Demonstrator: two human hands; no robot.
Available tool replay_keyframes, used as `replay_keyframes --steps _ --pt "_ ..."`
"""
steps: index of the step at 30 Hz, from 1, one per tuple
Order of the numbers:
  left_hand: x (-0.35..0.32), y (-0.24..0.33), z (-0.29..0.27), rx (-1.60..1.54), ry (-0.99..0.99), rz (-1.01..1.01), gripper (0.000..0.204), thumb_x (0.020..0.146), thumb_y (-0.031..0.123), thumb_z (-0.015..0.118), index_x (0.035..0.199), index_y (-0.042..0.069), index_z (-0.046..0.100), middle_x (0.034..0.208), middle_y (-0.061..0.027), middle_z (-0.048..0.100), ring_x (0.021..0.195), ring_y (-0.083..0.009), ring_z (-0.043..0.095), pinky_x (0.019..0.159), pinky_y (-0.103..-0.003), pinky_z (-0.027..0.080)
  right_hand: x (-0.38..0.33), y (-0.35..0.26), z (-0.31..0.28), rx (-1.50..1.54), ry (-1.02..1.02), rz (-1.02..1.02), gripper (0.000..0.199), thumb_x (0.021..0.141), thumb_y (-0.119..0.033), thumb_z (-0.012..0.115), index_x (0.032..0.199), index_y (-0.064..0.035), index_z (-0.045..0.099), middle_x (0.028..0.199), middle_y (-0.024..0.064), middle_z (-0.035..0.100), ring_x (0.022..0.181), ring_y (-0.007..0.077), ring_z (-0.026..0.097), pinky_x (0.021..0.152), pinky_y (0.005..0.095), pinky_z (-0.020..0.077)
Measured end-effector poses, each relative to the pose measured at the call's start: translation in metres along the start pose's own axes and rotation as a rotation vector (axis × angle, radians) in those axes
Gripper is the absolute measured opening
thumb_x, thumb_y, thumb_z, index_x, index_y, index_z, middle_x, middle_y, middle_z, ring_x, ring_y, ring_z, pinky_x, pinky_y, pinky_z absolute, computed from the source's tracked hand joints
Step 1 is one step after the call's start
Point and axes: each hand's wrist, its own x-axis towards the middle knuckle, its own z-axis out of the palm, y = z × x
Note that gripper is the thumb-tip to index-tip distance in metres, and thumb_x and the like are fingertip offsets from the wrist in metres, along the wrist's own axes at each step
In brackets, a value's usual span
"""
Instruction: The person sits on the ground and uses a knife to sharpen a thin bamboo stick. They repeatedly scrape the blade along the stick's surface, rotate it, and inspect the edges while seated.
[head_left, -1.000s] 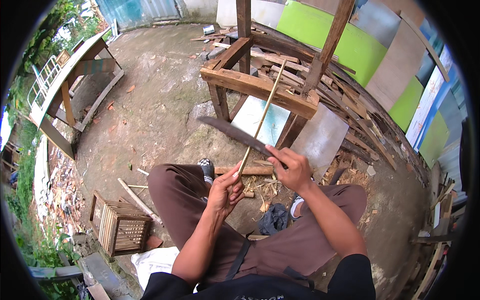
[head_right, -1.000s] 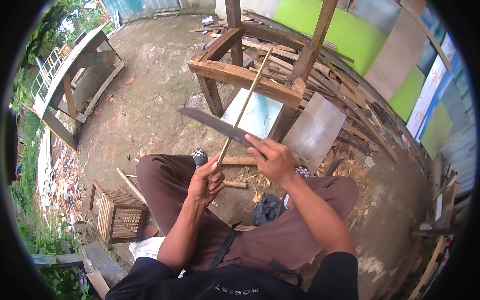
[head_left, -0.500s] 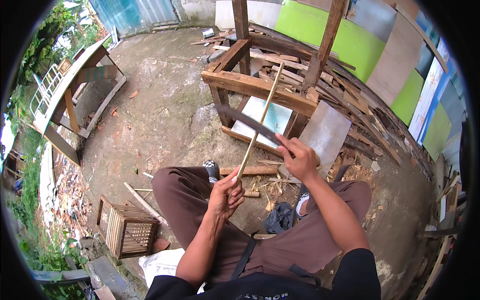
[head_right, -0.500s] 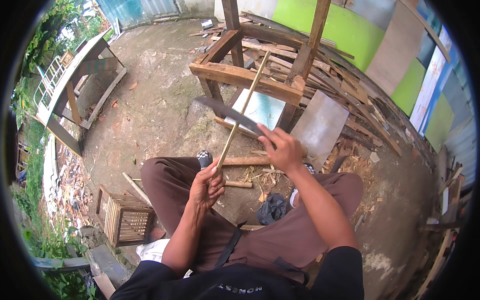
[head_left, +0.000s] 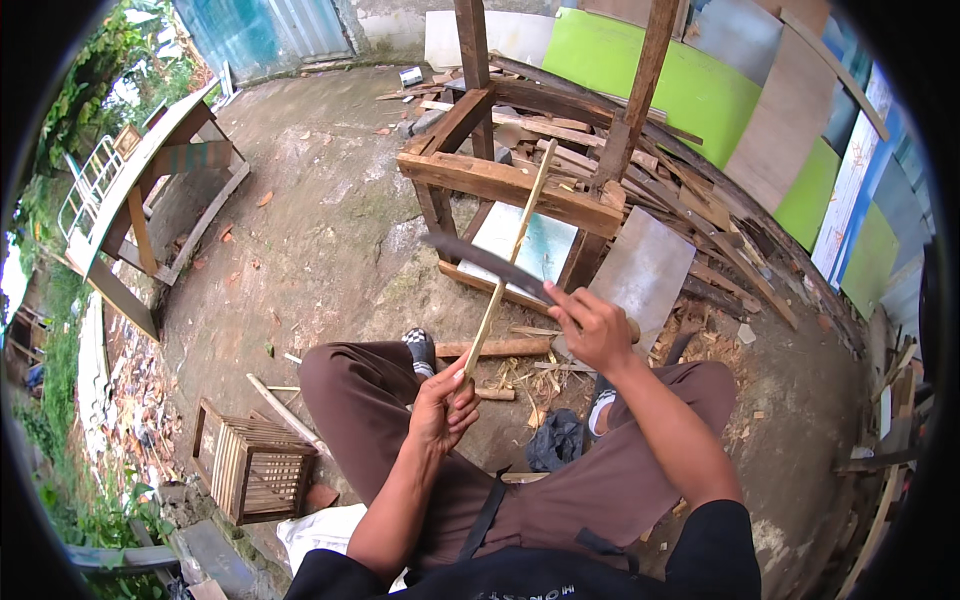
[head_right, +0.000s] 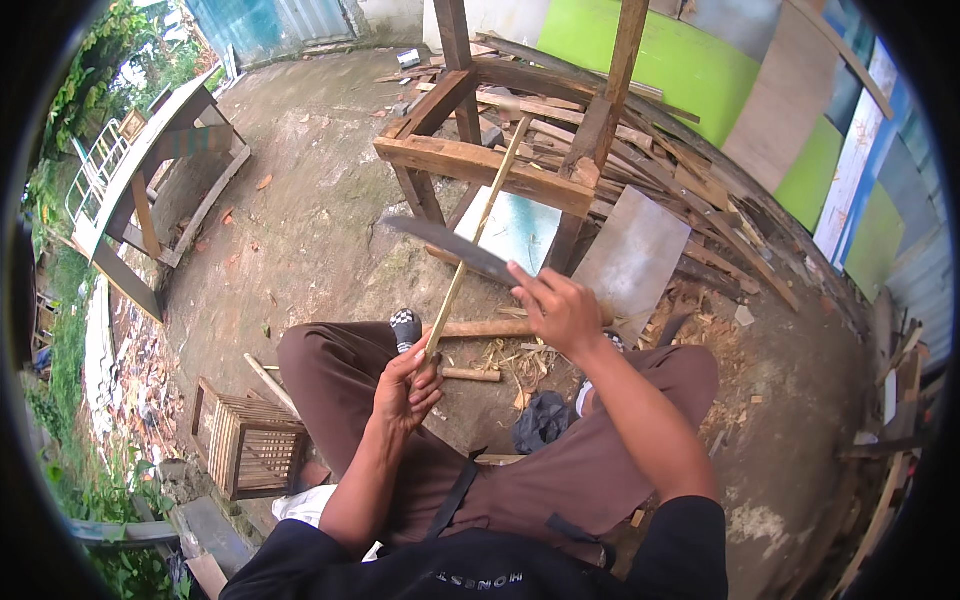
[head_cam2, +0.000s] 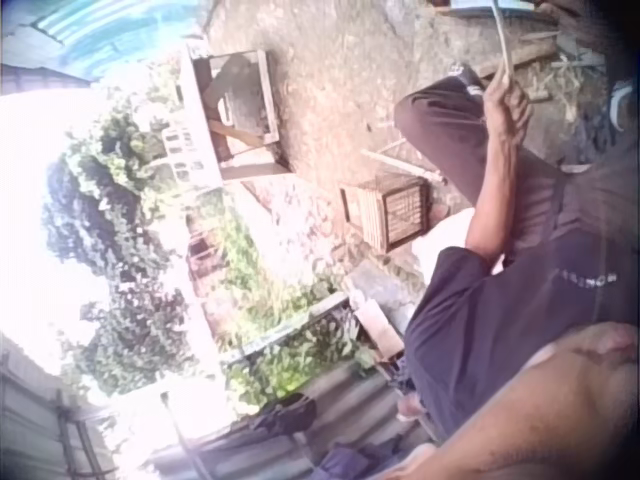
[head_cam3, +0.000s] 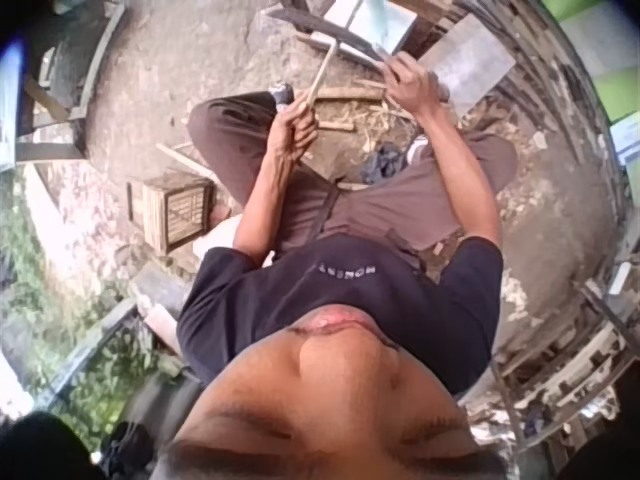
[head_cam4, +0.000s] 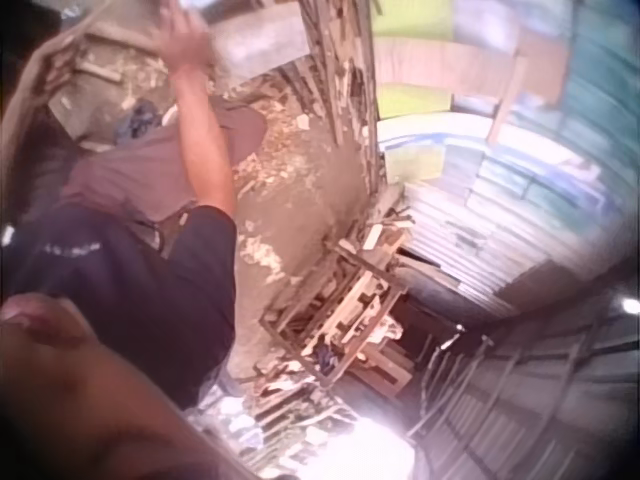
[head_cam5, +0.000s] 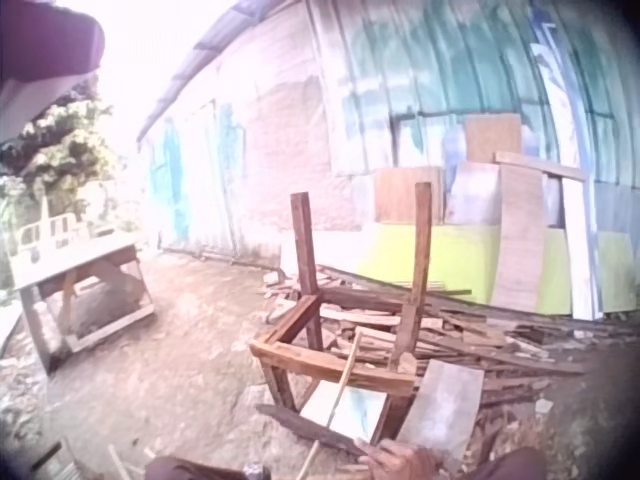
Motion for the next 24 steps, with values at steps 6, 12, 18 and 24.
replay_keyframes --steps 6,12,18,24 --pt "-0.010 -0.004 -0.005 -0.004 0.010 -0.018 0.051 0.102 0.014 0.051 0.151 0.006 0.040 0.062 -0.0002 0.040 0.042 -0.0074 0.033 0.036 -0.020 0.029 -0.002 0.003 0.003 -0.003 -0.005 0.042 0.037 0.091 -0.025 0.069 0.128 -0.0193 0.069 0.071 0.0056 0.059 0.057 0.0250 0.060 0.051 0.0384 0.0495" --pt "-0.002 -0.006 -0.006 0.027 0.045 0.017 0.051 0.102 0.016 0.051 0.151 0.005 0.039 0.062 -0.0007 0.041 0.041 -0.0072 0.033 0.035 -0.021 0.029 -0.016 -0.031 0.006 0.019 -0.111 -0.246 0.040 0.091 -0.027 0.069 0.131 -0.0221 0.067 0.070 0.0033 0.057 0.058 0.0213 0.060 0.051 0.0353 0.0505" --pt "-0.004 -0.008 -0.002 -0.004 0.010 0.003 0.051 0.102 0.015 0.051 0.151 0.006 0.040 0.062 -0.0008 0.041 0.042 -0.0070 0.033 0.035 -0.020 0.029 0.001 -0.004 0.001 0.021 -0.029 0.078 0.036 0.092 -0.025 0.068 0.128 -0.0189 0.069 0.069 0.0058 0.057 0.058 0.0235 0.060 0.051 0.0375 0.0501" --pt "-0.001 -0.007 -0.002 -0.009 0.049 0.003 0.052 0.102 0.014 0.052 0.151 0.006 0.040 0.062 -0.0010 0.041 0.041 -0.0074 0.033 0.035 -0.020 0.029 -0.013 -0.022 0.008 0.012 -0.056 -0.249 0.042 0.090 -0.025 0.070 0.132 -0.0205 0.066 0.070 0.0039 0.055 0.058 0.0232 0.058 0.051 0.0361 0.0488"
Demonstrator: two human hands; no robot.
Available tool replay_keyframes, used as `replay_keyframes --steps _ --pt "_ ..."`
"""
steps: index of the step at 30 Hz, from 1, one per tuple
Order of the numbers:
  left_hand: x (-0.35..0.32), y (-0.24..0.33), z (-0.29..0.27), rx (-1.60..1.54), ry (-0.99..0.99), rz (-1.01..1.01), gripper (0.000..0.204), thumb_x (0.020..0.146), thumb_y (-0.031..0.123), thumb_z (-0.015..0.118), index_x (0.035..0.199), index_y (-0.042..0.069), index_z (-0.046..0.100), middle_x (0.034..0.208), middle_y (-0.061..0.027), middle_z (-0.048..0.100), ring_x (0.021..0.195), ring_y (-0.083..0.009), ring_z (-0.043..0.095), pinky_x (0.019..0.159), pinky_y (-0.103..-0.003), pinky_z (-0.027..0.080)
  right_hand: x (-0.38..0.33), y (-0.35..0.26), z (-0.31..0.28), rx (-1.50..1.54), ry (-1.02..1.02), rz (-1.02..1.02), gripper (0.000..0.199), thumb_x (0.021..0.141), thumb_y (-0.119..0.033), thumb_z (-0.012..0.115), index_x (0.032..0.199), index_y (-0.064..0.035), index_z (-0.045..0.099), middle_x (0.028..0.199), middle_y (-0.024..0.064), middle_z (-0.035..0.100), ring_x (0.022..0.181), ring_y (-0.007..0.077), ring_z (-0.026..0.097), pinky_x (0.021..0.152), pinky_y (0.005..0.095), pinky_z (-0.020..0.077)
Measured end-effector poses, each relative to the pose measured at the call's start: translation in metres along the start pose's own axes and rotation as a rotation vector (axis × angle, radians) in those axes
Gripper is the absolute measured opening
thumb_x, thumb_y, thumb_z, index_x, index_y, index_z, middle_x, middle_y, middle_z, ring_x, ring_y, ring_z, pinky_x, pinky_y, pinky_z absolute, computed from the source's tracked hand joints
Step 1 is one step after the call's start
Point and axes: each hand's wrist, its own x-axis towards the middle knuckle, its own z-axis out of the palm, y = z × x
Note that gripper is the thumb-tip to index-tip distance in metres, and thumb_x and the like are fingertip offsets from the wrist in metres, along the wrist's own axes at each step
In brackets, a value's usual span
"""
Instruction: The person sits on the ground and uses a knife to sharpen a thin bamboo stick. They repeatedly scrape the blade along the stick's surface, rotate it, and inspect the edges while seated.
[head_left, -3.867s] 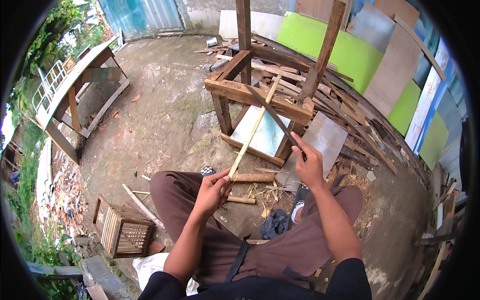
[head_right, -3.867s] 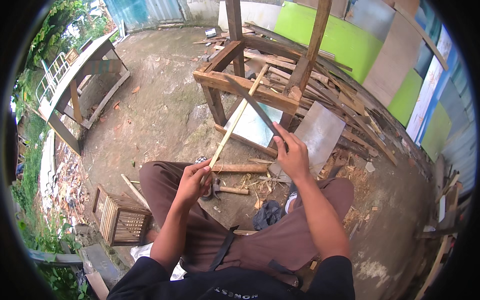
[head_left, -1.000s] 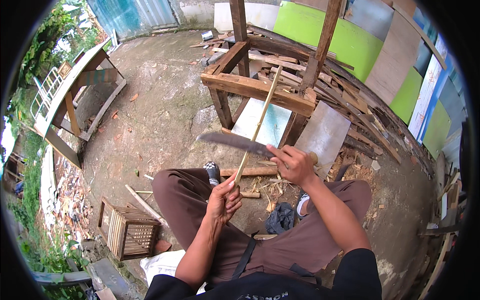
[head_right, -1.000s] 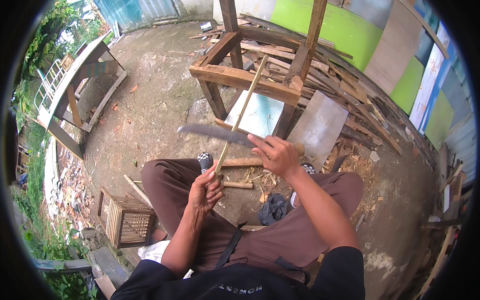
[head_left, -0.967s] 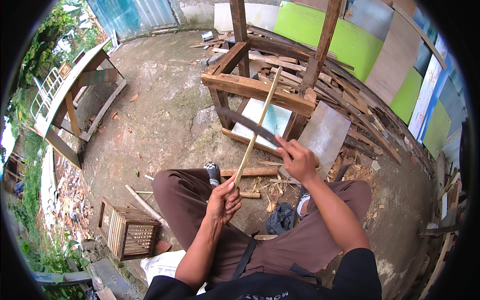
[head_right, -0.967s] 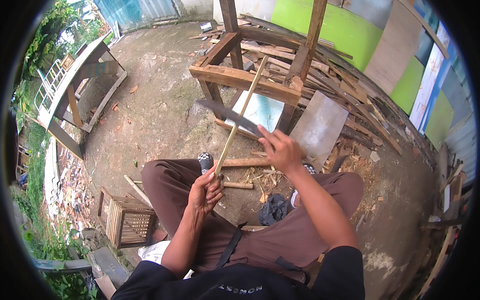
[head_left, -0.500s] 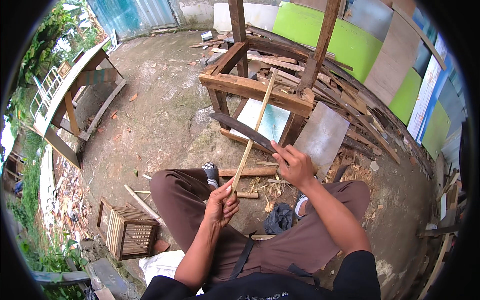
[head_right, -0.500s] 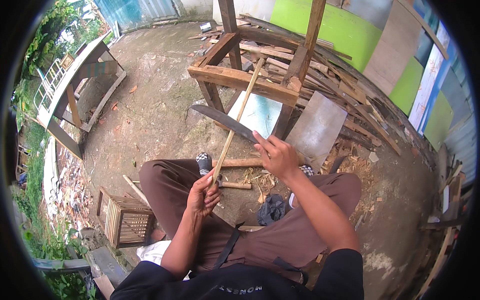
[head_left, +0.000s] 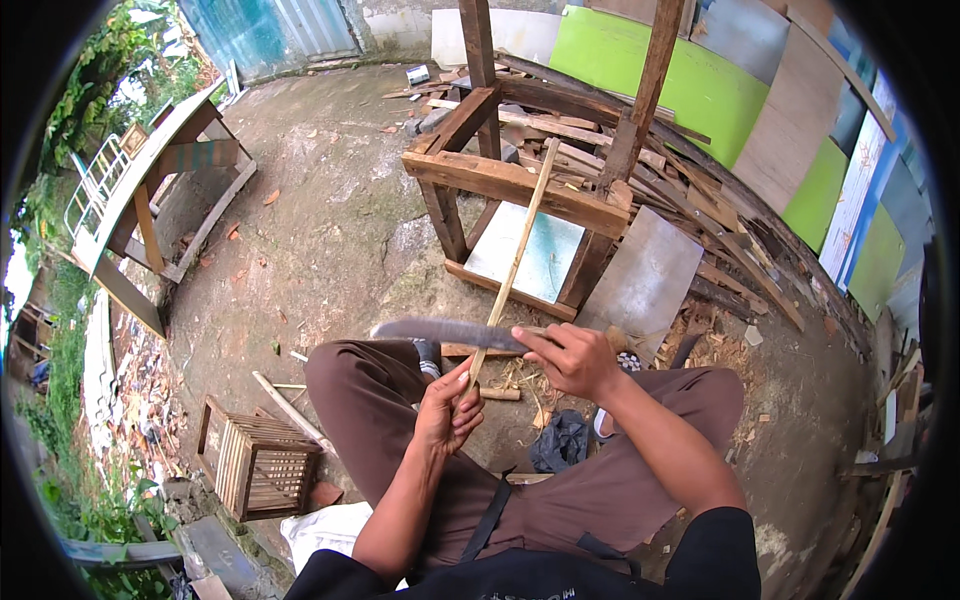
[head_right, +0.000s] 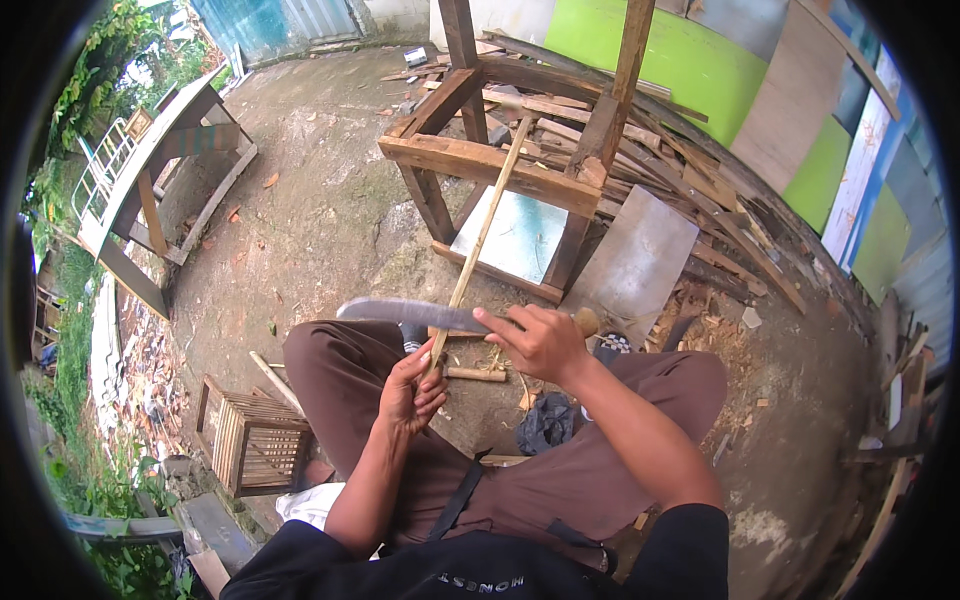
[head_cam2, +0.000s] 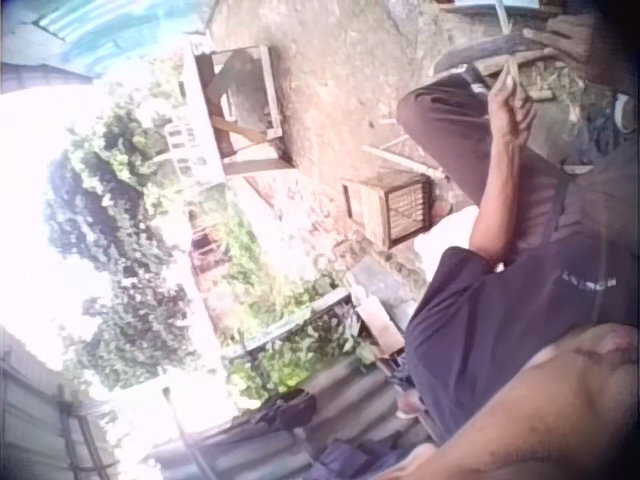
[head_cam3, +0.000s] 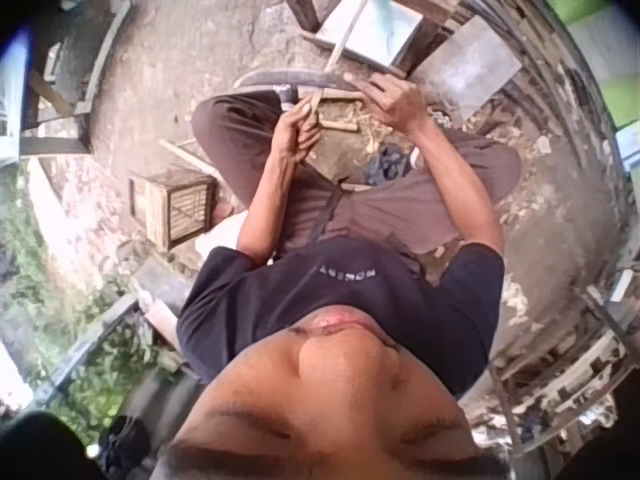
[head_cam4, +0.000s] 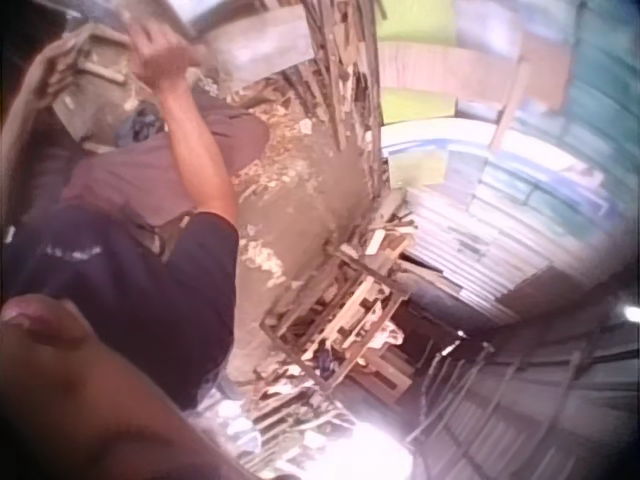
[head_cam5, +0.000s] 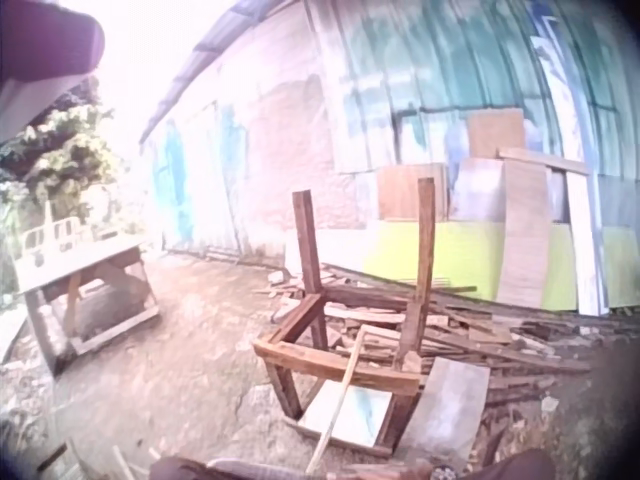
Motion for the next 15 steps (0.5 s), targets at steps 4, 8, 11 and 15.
replay_keyframes --steps 4,8,11,15 --pt "-0.003 -0.001 -0.003 0.012 -0.045 -0.011 0.052 0.102 0.014 0.052 0.151 0.006 0.039 0.062 -0.0007 0.041 0.041 -0.0072 0.033 0.035 -0.020 0.029 -0.001 0.017 -0.002 -0.039 0.005 0.097 0.042 0.090 -0.025 0.070 0.132 -0.0218 0.067 0.070 0.0033 0.055 0.059 0.0228 0.058 0.051 0.0359 0.0489" --pt "0.004 -0.004 -0.003 0.022 -0.055 0.000 0.051 0.102 0.016 0.052 0.151 0.006 0.040 0.061 -0.0002 0.039 0.042 -0.0070 0.032 0.035 -0.020 0.029 0.005 0.026 -0.007 -0.097 0.052 0.224 0.040 0.090 -0.025 0.070 0.129 -0.0197 0.068 0.071 0.0027 0.056 0.060 0.0223 0.059 0.052 0.0357 0.0507" --pt "-0.002 -0.001 0.001 0.030 -0.033 -0.009 0.051 0.102 0.016 0.053 0.150 0.006 0.042 0.061 -0.0002 0.039 0.042 -0.0070 0.032 0.035 -0.020 0.028 -0.002 0.004 -0.008 -0.044 -0.033 0.000 0.036 0.092 -0.024 0.068 0.128 -0.0209 0.068 0.071 0.0029 0.056 0.060 0.0213 0.059 0.053 0.0340 0.0516" --pt "-0.003 -0.002 0.002 0.028 -0.044 -0.010 0.051 0.102 0.016 0.052 0.150 0.006 0.041 0.061 -0.0005 0.040 0.042 -0.0071 0.032 0.035 -0.020 0.029 -0.001 0.025 -0.002 -0.038 -0.005 0.333 0.036 0.093 -0.022 0.066 0.129 -0.0222 0.068 0.071 0.0040 0.056 0.059 0.0221 0.059 0.052 0.0349 0.0510"
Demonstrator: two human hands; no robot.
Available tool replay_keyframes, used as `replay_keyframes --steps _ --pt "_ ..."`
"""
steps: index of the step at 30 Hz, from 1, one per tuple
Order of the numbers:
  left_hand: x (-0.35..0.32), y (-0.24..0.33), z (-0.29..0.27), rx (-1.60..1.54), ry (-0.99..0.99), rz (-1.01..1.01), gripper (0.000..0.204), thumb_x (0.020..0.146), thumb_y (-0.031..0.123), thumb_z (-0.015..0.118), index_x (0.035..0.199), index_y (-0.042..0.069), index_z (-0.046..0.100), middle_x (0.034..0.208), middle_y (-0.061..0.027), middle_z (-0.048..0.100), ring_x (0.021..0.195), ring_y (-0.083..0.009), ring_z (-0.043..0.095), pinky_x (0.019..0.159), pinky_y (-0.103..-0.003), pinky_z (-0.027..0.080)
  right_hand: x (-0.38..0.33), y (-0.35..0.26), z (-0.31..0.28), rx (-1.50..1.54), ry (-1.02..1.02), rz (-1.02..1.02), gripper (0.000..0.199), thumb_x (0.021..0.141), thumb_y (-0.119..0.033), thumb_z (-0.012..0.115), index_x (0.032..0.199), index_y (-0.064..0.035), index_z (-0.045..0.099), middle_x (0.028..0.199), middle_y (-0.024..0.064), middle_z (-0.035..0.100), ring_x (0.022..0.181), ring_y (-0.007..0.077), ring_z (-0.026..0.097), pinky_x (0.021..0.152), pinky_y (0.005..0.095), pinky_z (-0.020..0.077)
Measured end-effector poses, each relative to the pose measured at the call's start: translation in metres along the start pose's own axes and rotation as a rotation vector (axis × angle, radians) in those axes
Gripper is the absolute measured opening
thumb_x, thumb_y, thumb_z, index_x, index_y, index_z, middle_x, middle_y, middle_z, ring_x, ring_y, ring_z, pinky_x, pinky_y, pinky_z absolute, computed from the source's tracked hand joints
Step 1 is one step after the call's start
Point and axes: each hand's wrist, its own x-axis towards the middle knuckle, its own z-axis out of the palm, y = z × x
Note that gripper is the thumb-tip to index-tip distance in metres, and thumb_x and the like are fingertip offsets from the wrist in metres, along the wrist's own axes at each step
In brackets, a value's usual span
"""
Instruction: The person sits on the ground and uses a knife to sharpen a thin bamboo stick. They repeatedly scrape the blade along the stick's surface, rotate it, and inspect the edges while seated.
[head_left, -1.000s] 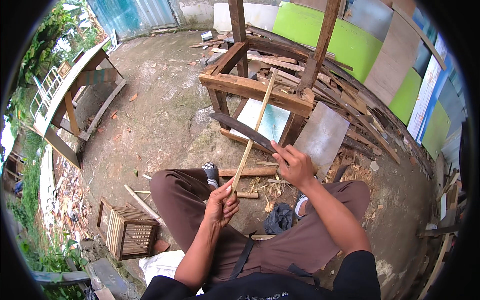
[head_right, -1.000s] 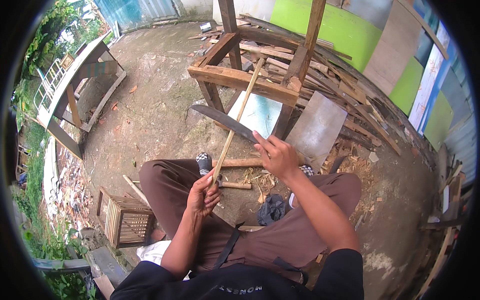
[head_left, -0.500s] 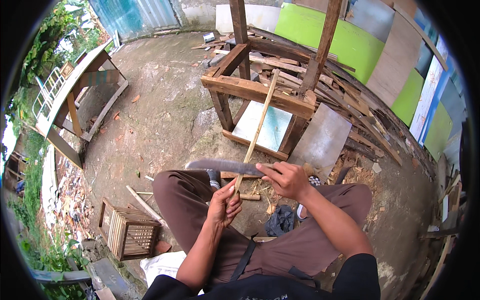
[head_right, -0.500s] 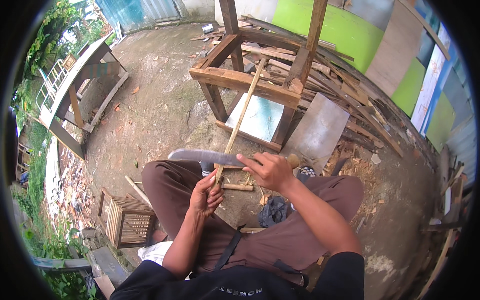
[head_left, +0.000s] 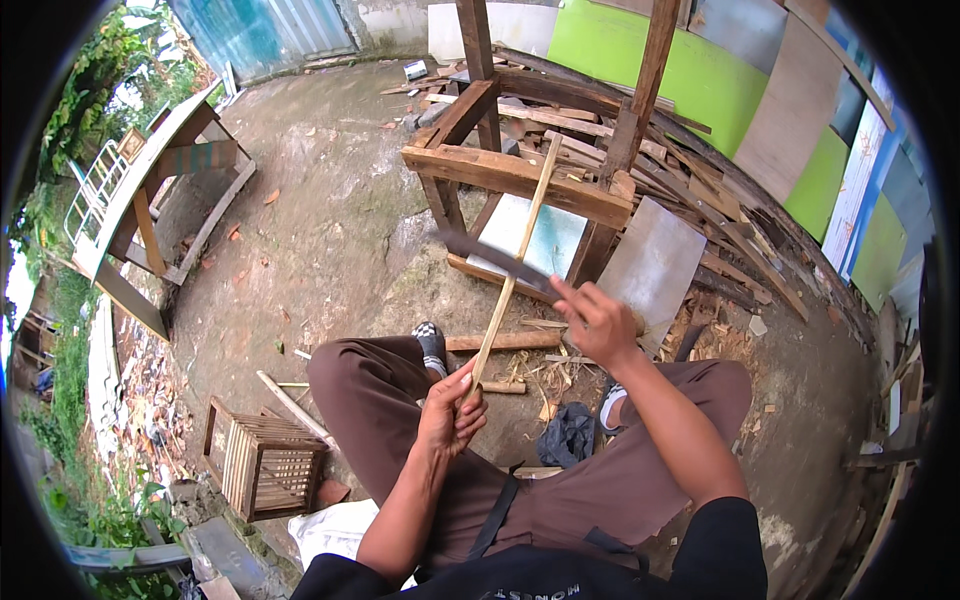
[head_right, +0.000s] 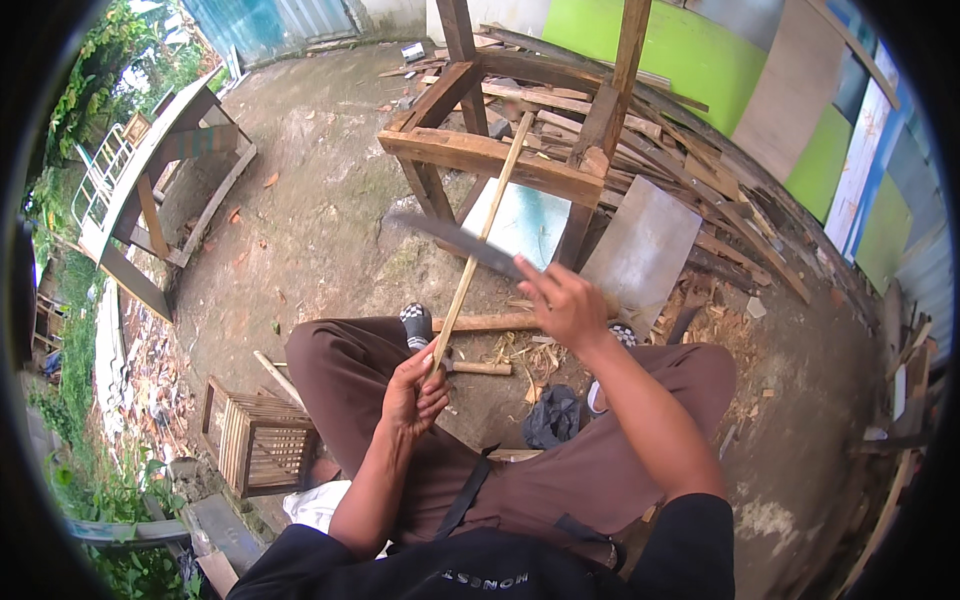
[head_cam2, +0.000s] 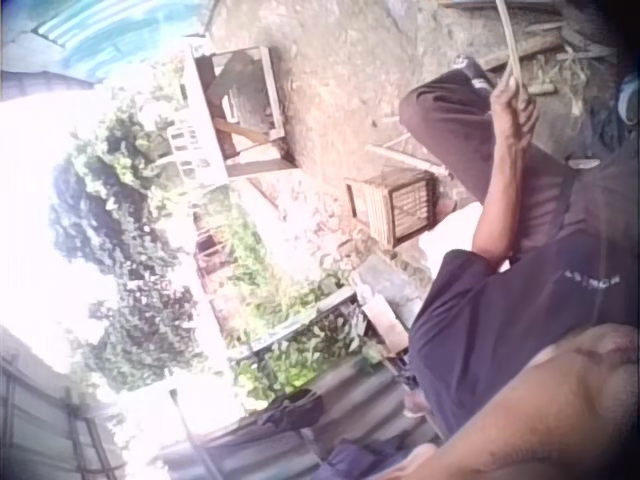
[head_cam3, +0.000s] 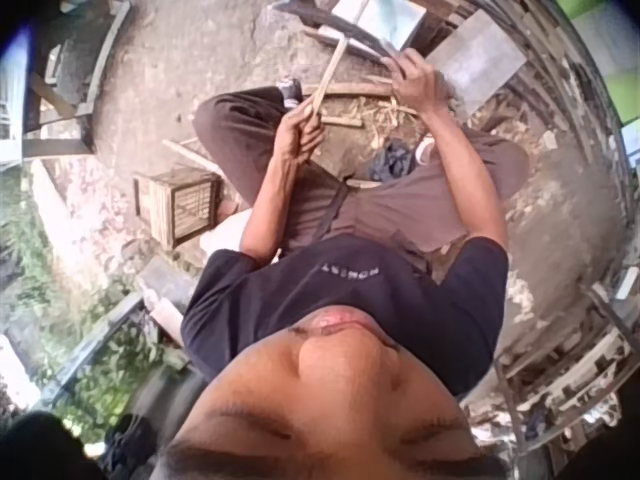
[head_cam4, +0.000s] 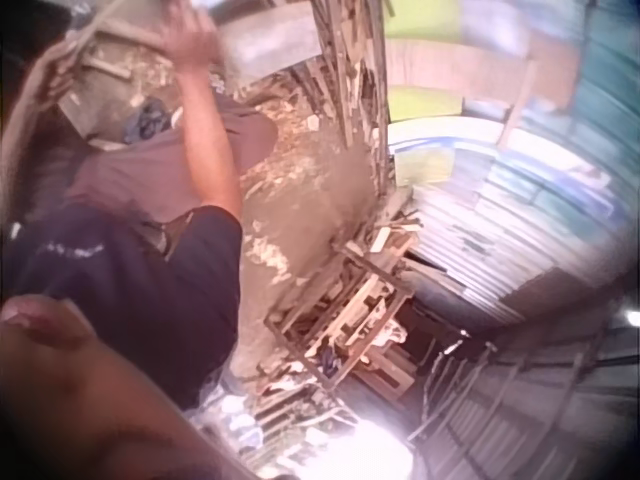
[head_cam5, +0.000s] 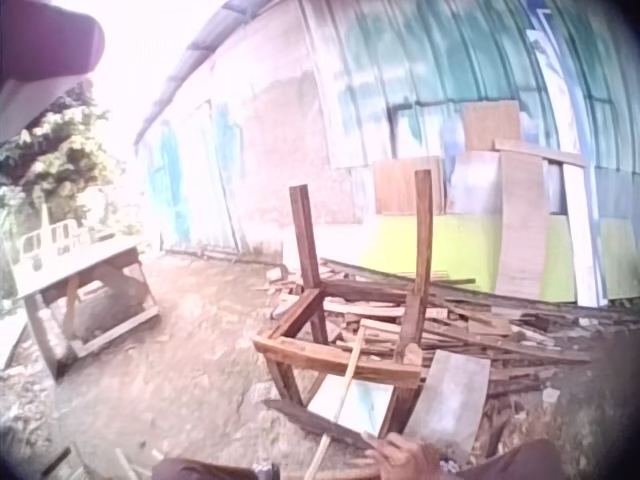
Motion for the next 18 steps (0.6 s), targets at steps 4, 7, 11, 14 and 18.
replay_keyframes --steps 4,7,11,14,18 --pt "0.004 -0.003 -0.003 -0.041 -0.010 0.004 0.052 0.102 0.015 0.051 0.152 0.006 0.039 0.062 -0.0005 0.040 0.042 -0.0073 0.032 0.035 -0.020 0.029 0.006 -0.004 -0.006 -0.057 0.071 -0.107 0.037 0.093 -0.024 0.068 0.130 -0.0197 0.068 0.071 0.0035 0.057 0.058 0.0219 0.059 0.051 0.0370 0.0518" --pt "0.000 0.003 -0.003 0.001 0.004 0.002 0.052 0.102 0.015 0.051 0.152 0.007 0.039 0.062 -0.0002 0.039 0.042 -0.0072 0.031 0.035 -0.020 0.028 -0.003 -0.011 -0.001 -0.026 0.000 -0.333 0.043 0.091 -0.030 0.070 0.133 -0.0219 0.065 0.072 0.0026 0.059 0.058 0.0199 0.061 0.050 0.0364 0.0518" --pt "0.000 -0.002 -0.004 -0.009 0.006 -0.018 0.052 0.102 0.015 0.050 0.152 0.006 0.039 0.062 0.0000 0.039 0.042 -0.0068 0.030 0.035 -0.020 0.027 0.005 0.009 -0.002 -0.022 0.096 0.017 0.039 0.093 -0.026 0.068 0.131 -0.0203 0.067 0.073 0.0046 0.059 0.057 0.0240 0.060 0.051 0.0377 0.0505" --pt "0.003 -0.004 -0.007 -0.024 0.011 -0.007 0.052 0.103 0.015 0.050 0.152 0.006 0.038 0.062 0.0000 0.039 0.042 -0.0065 0.031 0.035 -0.020 0.028 0.007 0.000 -0.003 -0.066 0.108 -0.083 0.038 0.093 -0.025 0.068 0.130 -0.0195 0.067 0.074 0.0048 0.059 0.059 0.0245 0.061 0.051 0.0385 0.0502" --pt "-0.006 0.002 -0.005 0.004 0.000 -0.017 0.052 0.102 0.014 0.051 0.152 0.007 0.038 0.061 0.0001 0.039 0.042 -0.0066 0.032 0.035 -0.020 0.029 -0.001 -0.006 -0.004 -0.059 0.011 -0.410 0.042 0.092 -0.025 0.069 0.134 -0.0226 0.065 0.074 0.0043 0.058 0.060 0.0212 0.060 0.051 0.0367 0.0503"
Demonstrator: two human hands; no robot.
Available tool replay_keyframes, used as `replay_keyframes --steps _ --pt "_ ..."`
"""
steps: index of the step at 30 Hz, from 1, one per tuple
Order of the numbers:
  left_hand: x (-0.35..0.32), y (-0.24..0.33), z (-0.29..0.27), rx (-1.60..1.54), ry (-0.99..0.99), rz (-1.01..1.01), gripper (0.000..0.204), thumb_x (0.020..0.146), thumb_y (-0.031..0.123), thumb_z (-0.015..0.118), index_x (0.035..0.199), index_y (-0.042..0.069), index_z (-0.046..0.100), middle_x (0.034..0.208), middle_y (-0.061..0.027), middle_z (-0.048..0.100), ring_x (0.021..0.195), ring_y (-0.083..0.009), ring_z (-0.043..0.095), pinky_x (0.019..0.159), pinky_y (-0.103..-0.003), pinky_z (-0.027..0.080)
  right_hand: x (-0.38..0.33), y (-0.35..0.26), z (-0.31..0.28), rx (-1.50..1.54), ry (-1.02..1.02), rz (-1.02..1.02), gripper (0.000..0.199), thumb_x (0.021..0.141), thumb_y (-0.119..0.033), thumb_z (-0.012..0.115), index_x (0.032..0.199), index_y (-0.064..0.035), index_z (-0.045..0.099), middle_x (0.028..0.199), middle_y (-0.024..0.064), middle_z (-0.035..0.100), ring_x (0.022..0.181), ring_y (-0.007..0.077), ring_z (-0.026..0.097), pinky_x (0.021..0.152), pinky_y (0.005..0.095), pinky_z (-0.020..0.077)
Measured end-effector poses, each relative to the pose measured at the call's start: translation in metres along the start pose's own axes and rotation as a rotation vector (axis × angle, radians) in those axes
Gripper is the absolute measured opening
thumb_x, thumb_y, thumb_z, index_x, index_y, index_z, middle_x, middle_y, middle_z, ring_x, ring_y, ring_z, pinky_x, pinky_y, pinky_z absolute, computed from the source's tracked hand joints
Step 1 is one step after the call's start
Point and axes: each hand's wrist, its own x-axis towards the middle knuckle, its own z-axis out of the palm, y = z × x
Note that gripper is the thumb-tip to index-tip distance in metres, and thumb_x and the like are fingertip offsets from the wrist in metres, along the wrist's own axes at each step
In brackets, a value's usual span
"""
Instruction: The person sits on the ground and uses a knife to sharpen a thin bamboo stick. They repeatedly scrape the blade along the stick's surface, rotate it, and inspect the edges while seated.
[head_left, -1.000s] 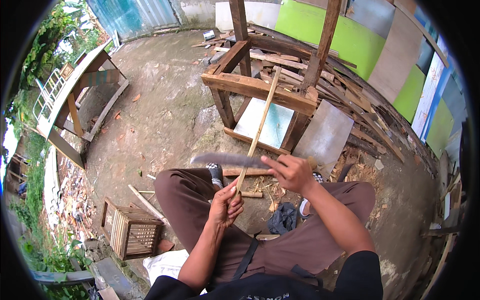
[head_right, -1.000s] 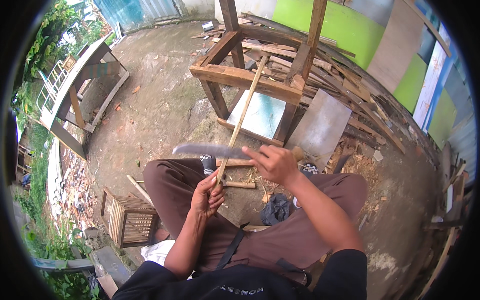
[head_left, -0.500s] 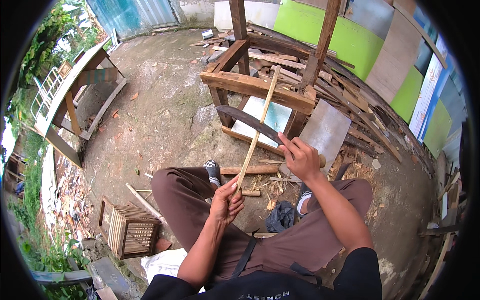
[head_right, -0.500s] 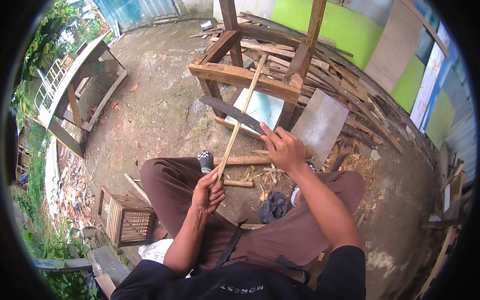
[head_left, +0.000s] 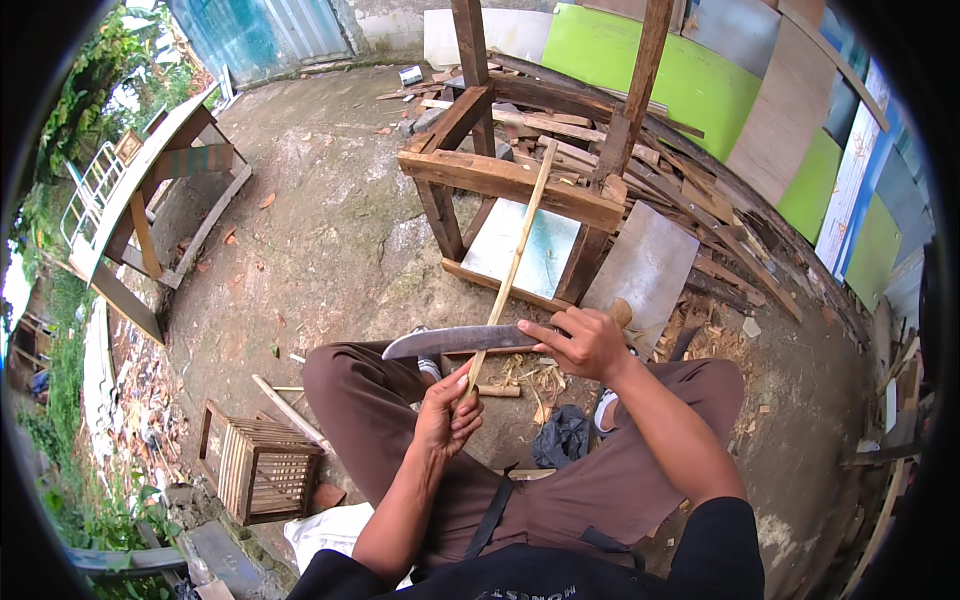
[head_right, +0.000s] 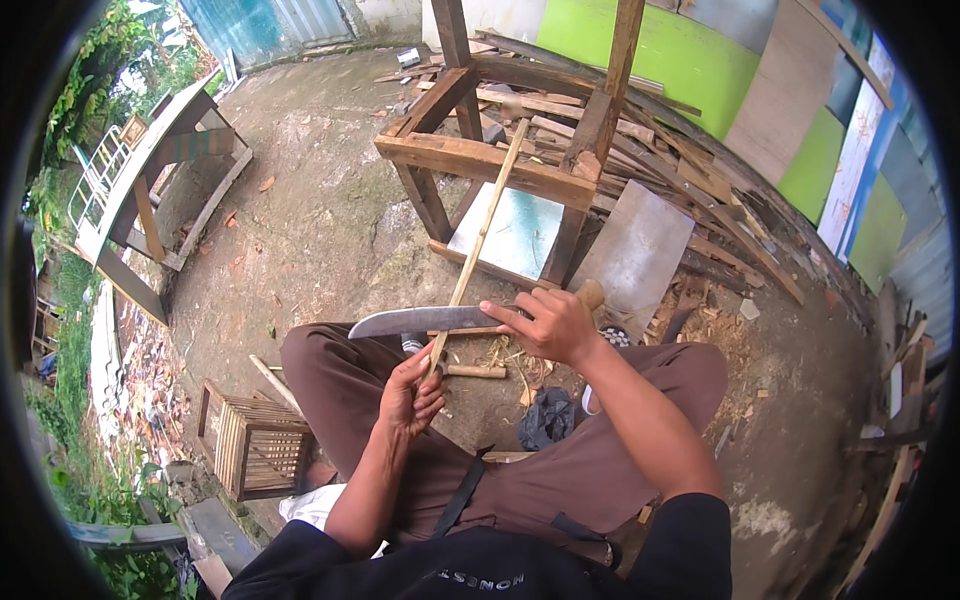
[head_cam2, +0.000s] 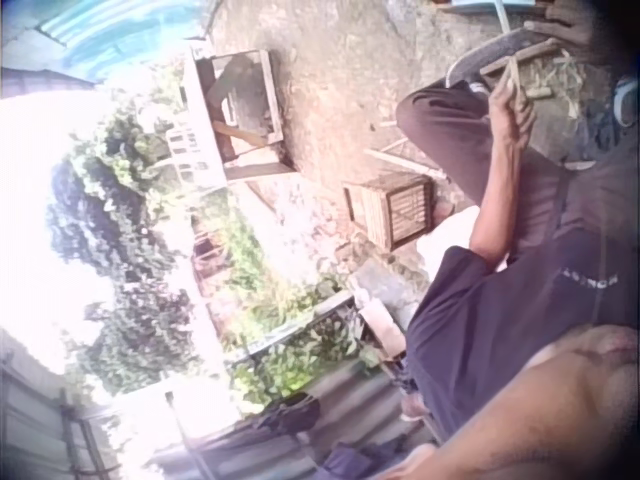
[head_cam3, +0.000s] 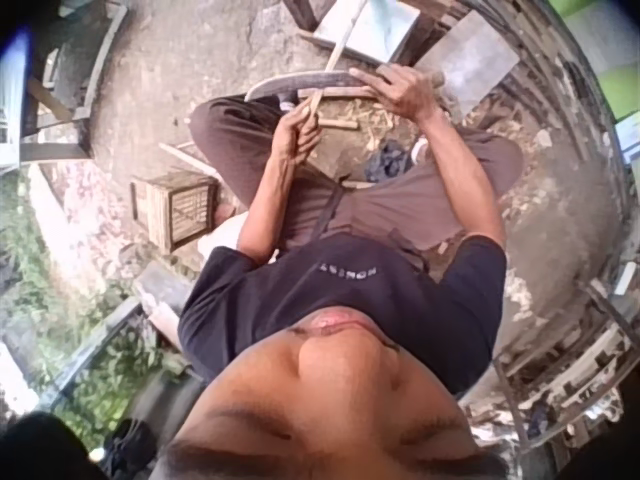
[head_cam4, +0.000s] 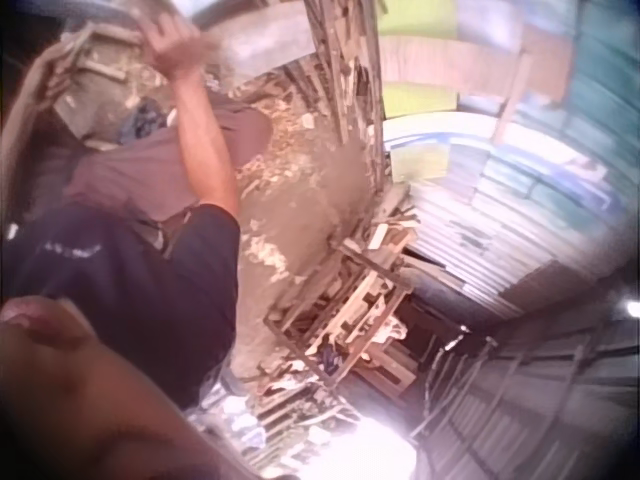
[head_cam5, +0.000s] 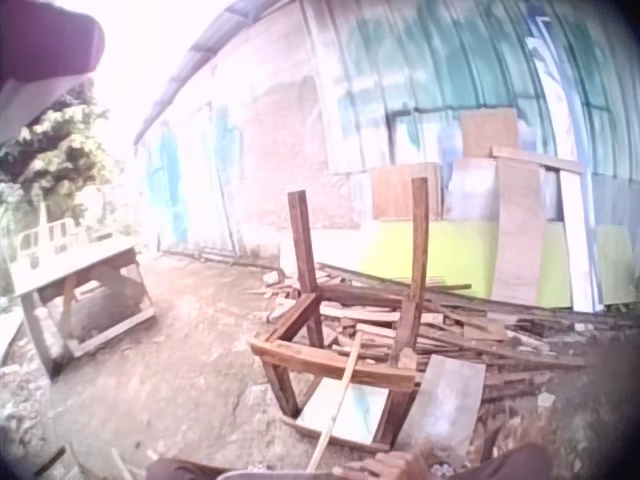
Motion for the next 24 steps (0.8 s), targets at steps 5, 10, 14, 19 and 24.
replay_keyframes --steps 5,10,14,19,24 --pt "-0.002 -0.003 0.000 -0.049 -0.016 -0.017 0.053 0.101 0.015 0.053 0.152 0.007 0.039 0.061 -0.0003 0.039 0.042 -0.0070 0.032 0.035 -0.020 0.028 0.003 0.025 -0.002 -0.093 0.105 0.310 0.037 0.093 -0.025 0.067 0.130 -0.0191 0.067 0.072 0.0050 0.058 0.056 0.0234 0.059 0.051 0.0381 0.0510" --pt "-0.023 -0.009 -0.011 -0.044 0.021 -0.001 0.053 0.102 0.015 0.053 0.152 0.006 0.039 0.061 -0.0004 0.038 0.042 -0.0069 0.032 0.034 -0.020 0.028 0.000 0.001 0.001 0.008 0.038 0.016 0.038 0.093 -0.024 0.068 0.131 -0.0201 0.067 0.072 0.0039 0.058 0.057 0.0220 0.059 0.051 0.0359 0.0515" --pt "-0.036 -0.016 -0.009 -0.057 0.017 -0.008 0.050 0.102 0.015 0.052 0.150 0.005 0.041 0.060 -0.0002 0.037 0.042 -0.0070 0.031 0.035 -0.020 0.028 -0.003 0.012 -0.002 -0.053 0.051 0.240 0.040 0.090 -0.025 0.070 0.130 -0.0216 0.068 0.071 0.0028 0.056 0.057 0.0202 0.057 0.049 0.0345 0.0496" --pt "-0.046 -0.020 -0.007 -0.068 0.071 0.001 0.051 0.102 0.014 0.052 0.150 0.004 0.040 0.060 0.0002 0.037 0.042 -0.0069 0.030 0.036 -0.020 0.028 -0.004 -0.011 -0.003 0.041 0.014 -0.040 0.038 0.091 -0.025 0.070 0.129 -0.0200 0.068 0.071 0.0030 0.056 0.056 0.0202 0.057 0.049 0.0356 0.0483" --pt "-0.055 -0.024 -0.010 -0.075 0.056 -0.022 0.051 0.102 0.016 0.053 0.150 0.004 0.041 0.060 0.0003 0.036 0.042 -0.0066 0.029 0.035 -0.020 0.027 0.002 0.022 -0.005 -0.123 0.080 0.326 0.038 0.093 -0.027 0.067 0.131 -0.0192 0.066 0.072 0.0029 0.057 0.057 0.0207 0.059 0.050 0.0372 0.0508"
